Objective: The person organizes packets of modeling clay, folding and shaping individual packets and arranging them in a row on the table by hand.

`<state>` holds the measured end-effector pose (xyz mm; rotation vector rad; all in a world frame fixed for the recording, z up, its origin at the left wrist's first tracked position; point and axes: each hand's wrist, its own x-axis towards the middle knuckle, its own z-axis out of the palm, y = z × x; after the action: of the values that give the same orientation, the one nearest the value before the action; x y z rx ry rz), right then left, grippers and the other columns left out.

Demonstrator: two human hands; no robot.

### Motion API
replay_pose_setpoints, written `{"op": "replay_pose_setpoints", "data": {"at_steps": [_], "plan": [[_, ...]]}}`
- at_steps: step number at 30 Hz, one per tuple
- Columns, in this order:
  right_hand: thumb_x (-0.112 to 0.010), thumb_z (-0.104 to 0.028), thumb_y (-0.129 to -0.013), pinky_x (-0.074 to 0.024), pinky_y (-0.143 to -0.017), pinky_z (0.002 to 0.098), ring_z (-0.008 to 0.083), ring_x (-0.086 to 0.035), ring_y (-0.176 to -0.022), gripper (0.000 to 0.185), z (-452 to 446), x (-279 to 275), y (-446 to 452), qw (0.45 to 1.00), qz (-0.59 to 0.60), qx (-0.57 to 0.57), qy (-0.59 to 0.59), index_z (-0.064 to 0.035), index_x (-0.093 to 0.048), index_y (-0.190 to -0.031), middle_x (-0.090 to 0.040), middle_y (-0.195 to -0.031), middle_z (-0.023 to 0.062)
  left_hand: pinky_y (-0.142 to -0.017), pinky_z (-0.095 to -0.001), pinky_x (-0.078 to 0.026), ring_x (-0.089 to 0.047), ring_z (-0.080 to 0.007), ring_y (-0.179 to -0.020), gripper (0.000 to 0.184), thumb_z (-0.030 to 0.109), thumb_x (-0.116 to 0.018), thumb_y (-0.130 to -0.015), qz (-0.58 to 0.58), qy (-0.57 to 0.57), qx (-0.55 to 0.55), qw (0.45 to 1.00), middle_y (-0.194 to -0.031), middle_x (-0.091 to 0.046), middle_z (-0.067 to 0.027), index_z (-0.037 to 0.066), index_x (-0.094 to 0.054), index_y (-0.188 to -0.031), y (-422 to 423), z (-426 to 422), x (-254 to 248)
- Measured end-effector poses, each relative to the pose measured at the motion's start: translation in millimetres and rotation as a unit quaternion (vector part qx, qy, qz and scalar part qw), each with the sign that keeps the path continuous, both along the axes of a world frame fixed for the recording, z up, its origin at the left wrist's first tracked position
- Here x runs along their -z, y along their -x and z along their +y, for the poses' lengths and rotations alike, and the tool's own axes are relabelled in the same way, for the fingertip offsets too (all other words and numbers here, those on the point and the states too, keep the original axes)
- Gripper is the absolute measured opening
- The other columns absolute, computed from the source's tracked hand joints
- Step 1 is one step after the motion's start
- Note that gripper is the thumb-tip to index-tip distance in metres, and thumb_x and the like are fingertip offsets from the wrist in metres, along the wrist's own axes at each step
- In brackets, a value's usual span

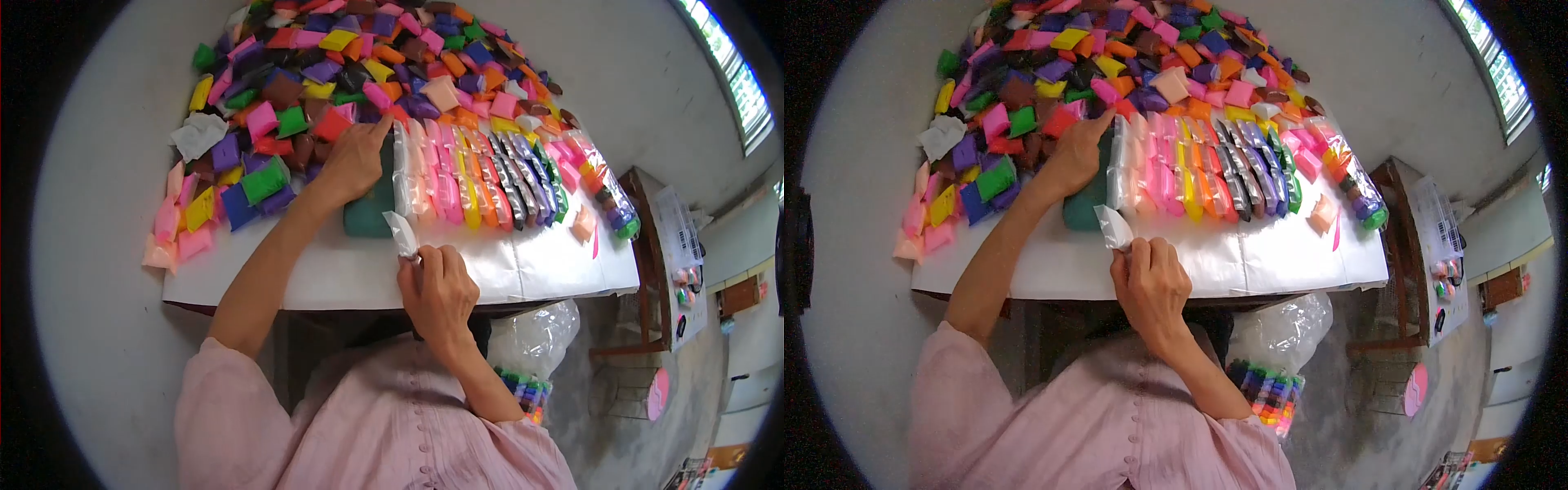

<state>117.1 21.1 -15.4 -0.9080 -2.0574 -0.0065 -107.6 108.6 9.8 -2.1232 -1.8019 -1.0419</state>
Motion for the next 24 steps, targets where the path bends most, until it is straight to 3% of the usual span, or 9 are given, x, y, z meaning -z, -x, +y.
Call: {"op": "replay_pose_setpoints", "data": {"at_steps": [4,10,16,18,24], "plan": [[-0.072,-0.013,-0.078,-0.0478,-0.056,0.0384,0.0271,-0.057,-0.069,0.020,0.4,-2.2,2.0,1.000,0.005,0.003,-0.006,-0.0058,-0.054,-0.083,-0.051,-0.077,0.0102,-0.097,-0.0489,-0.042,-0.055,-0.0434,-0.107,0.060,-0.001,-0.042,-0.082,0.008,0.008,-0.007,1.000,-0.115,-0.059,-0.0292,-0.003,-0.041,-0.143,1.6,0.7,2.7],[-0.073,-0.013,-0.078,-0.0457,-0.054,0.0390,0.0272,-0.059,-0.068,0.022,0.9,1.3,2.3,1.000,0.010,0.008,-0.001,-0.0059,-0.057,-0.091,-0.056,-0.080,0.0091,-0.094,-0.0478,-0.042,-0.056,-0.0411,-0.104,0.060,0.000,-0.048,-0.077,0.025,-0.014,-0.007,1.000,-0.108,-0.061,-0.0276,-0.009,-0.042,-0.136,0.5,2.3,3.5],[-0.071,-0.014,-0.078,-0.0477,-0.055,0.0386,0.0273,-0.057,-0.068,0.020,0.7,-0.7,4.6,1.000,0.012,0.014,-0.002,-0.0055,-0.053,-0.081,-0.052,-0.076,0.0107,-0.094,-0.0471,-0.043,-0.055,-0.0411,-0.102,0.062,-0.001,-0.047,-0.077,0.031,0.000,-0.008,0.999,-0.107,-0.061,-0.0285,-0.009,-0.040,-0.138,-2.0,-0.9,-0.8],[-0.072,-0.014,-0.079,-0.0460,-0.054,0.0389,0.0273,-0.058,-0.067,0.020,0.5,0.4,4.0,1.000,0.013,0.014,0.000,-0.0056,-0.056,-0.086,-0.054,-0.078,0.0099,-0.095,-0.0466,-0.043,-0.055,-0.0410,-0.102,0.063,-0.001,-0.047,-0.077,0.037,0.003,-0.011,0.999,-0.107,-0.061,-0.0284,-0.009,-0.039,-0.139,-2.8,-1.6,-1.4],[-0.072,-0.014,-0.080,-0.0449,-0.054,0.0393,0.0278,-0.058,-0.067,0.020,0.6,0.7,4.3,1.000,0.014,0.017,-0.001,-0.0056,-0.056,-0.088,-0.054,-0.078,0.0098,-0.100,-0.0488,-0.040,-0.053,-0.0443,-0.109,0.064,-0.002,-0.041,-0.082,0.002,0.034,-0.008,0.999,-0.118,-0.057,-0.0309,-0.005,-0.036,-0.145,-4.2,-3.0,-2.5]]}}
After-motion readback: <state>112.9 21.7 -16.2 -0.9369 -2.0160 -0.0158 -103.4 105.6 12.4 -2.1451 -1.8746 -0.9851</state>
